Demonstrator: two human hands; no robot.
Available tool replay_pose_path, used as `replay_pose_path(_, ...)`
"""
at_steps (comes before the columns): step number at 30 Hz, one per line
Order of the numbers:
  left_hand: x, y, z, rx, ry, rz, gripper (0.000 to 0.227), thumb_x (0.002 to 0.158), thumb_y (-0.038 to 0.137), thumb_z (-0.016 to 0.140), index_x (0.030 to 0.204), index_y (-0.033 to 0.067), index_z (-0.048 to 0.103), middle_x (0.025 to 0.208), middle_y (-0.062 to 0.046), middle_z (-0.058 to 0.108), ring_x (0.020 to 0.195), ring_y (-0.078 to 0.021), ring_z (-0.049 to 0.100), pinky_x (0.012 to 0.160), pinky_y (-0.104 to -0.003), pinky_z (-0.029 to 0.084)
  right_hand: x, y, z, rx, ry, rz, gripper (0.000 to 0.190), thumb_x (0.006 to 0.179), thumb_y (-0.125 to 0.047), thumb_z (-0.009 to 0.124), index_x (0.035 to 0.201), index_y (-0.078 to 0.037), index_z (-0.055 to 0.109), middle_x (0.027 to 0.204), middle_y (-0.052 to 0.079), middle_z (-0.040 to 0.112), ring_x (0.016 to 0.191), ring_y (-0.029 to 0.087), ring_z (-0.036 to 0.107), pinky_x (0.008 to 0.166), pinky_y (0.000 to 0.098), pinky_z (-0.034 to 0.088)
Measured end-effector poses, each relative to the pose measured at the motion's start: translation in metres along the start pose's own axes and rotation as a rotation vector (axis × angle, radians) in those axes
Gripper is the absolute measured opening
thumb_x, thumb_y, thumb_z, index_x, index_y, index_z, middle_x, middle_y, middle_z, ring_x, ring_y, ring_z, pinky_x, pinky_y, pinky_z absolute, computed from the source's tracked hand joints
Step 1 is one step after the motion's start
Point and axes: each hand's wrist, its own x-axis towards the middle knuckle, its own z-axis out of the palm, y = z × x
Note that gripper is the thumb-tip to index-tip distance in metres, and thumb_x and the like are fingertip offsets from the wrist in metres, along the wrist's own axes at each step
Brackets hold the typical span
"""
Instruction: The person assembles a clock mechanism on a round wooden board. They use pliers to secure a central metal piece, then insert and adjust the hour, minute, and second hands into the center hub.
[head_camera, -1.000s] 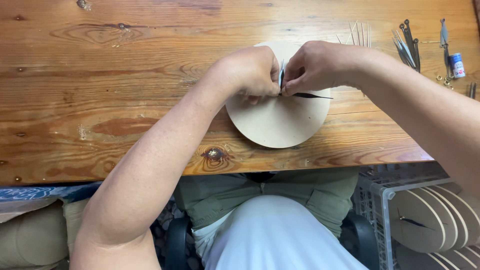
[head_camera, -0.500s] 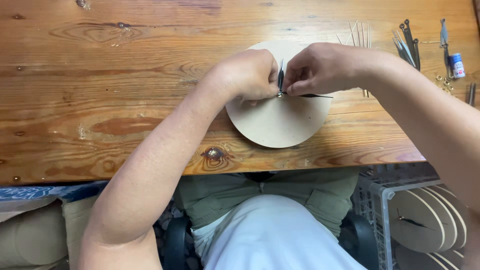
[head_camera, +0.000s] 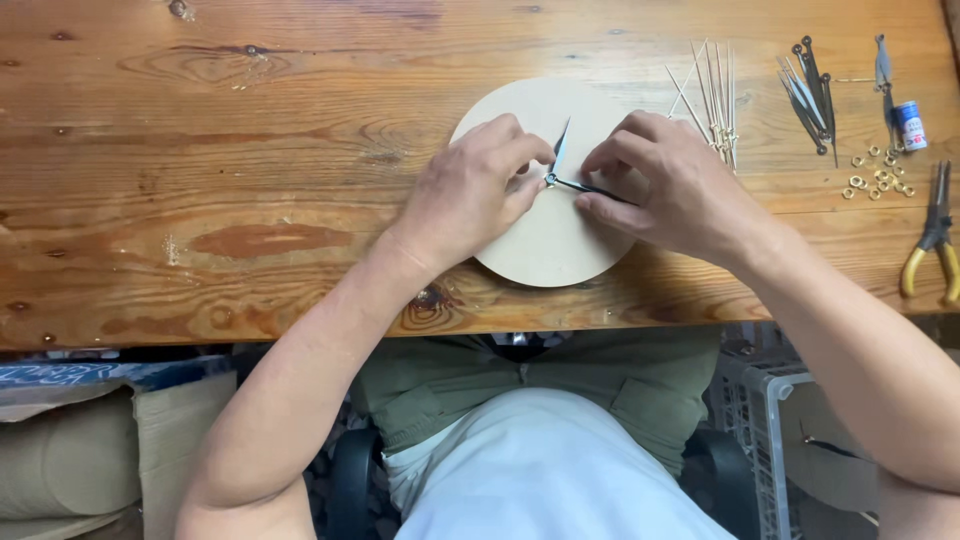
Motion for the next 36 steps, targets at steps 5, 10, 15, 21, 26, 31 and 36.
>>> replay_pose_path(5,-0.006,-0.002,0.013,0.008,0.106,0.073,0.015,0.088,0.018,0.08,0.1,0.0163,0.072,0.089,-0.002,0.058,0.086,-0.0255,0.059,0.072,-0.041,0.05,-0.012,-0.01,0.011,-0.021,0.133,-0.052,0.027,0.094,-0.025,0.083,0.111,-0.007,0.071,0.099,0.012,0.061,0.087,0.028,0.059,0.073,0.0416,0.047)
replay_pose_path(10,-0.007,0.0,0.014,-0.027,0.147,0.059,0.013,0.088,0.018,0.08,0.098,0.0155,0.072,0.089,0.0,0.059,0.087,-0.0237,0.057,0.077,-0.039,0.048,-0.023,-0.012,0.021,-0.04,0.238,-0.06,0.023,0.096,-0.022,0.083,0.109,-0.007,0.071,0.101,0.012,0.061,0.093,0.028,0.059,0.082,0.0435,0.047)
replay_pose_path(15,-0.009,-0.003,0.017,-0.104,0.172,0.053,0.016,0.089,0.017,0.079,0.101,0.0134,0.068,0.092,-0.002,0.058,0.091,-0.0249,0.055,0.083,-0.038,0.045,-0.034,-0.014,0.02,-0.039,0.228,-0.018,0.025,0.096,-0.024,0.079,0.112,-0.008,0.069,0.106,0.014,0.061,0.099,0.03,0.059,0.086,0.0461,0.043)
replay_pose_path(21,-0.013,-0.001,0.015,-0.029,0.176,0.084,0.022,0.091,0.022,0.079,0.106,0.0099,0.07,0.109,-0.004,0.056,0.107,-0.0264,0.054,0.104,-0.047,0.039,-0.043,-0.016,0.019,0.028,0.287,-0.045,0.021,0.097,-0.018,0.08,0.109,-0.004,0.07,0.106,0.014,0.06,0.097,0.028,0.059,0.085,0.0409,0.046)
replay_pose_path(26,-0.012,-0.007,0.013,0.043,0.16,0.162,0.03,0.091,0.028,0.076,0.111,0.0079,0.068,0.122,-0.009,0.059,0.119,-0.0289,0.055,0.105,-0.05,0.036,-0.049,-0.016,0.022,0.043,0.312,-0.046,0.022,0.096,-0.018,0.081,0.11,-0.003,0.071,0.108,0.016,0.059,0.097,0.029,0.061,0.085,0.041,0.049)
replay_pose_path(31,-0.015,-0.007,0.006,0.046,0.112,0.208,0.032,0.09,0.027,0.075,0.113,0.0054,0.067,0.127,-0.012,0.061,0.123,-0.0317,0.057,0.109,-0.053,0.036,-0.058,-0.025,0.023,0.125,0.282,-0.001,0.027,0.096,-0.018,0.079,0.115,-0.003,0.068,0.114,0.017,0.056,0.103,0.03,0.059,0.085,0.0395,0.052)
replay_pose_path(36,-0.032,0.004,-0.006,0.196,-0.165,0.025,0.108,0.088,0.085,0.048,0.159,0.0048,0.039,0.168,-0.021,0.01,0.156,-0.0337,0.001,0.126,-0.06,-0.006,-0.07,-0.029,0.026,0.087,0.328,-0.007,0.057,0.09,-0.033,0.085,0.13,-0.004,0.057,0.129,0.022,0.047,0.123,0.036,0.05,0.103,0.0473,0.048)
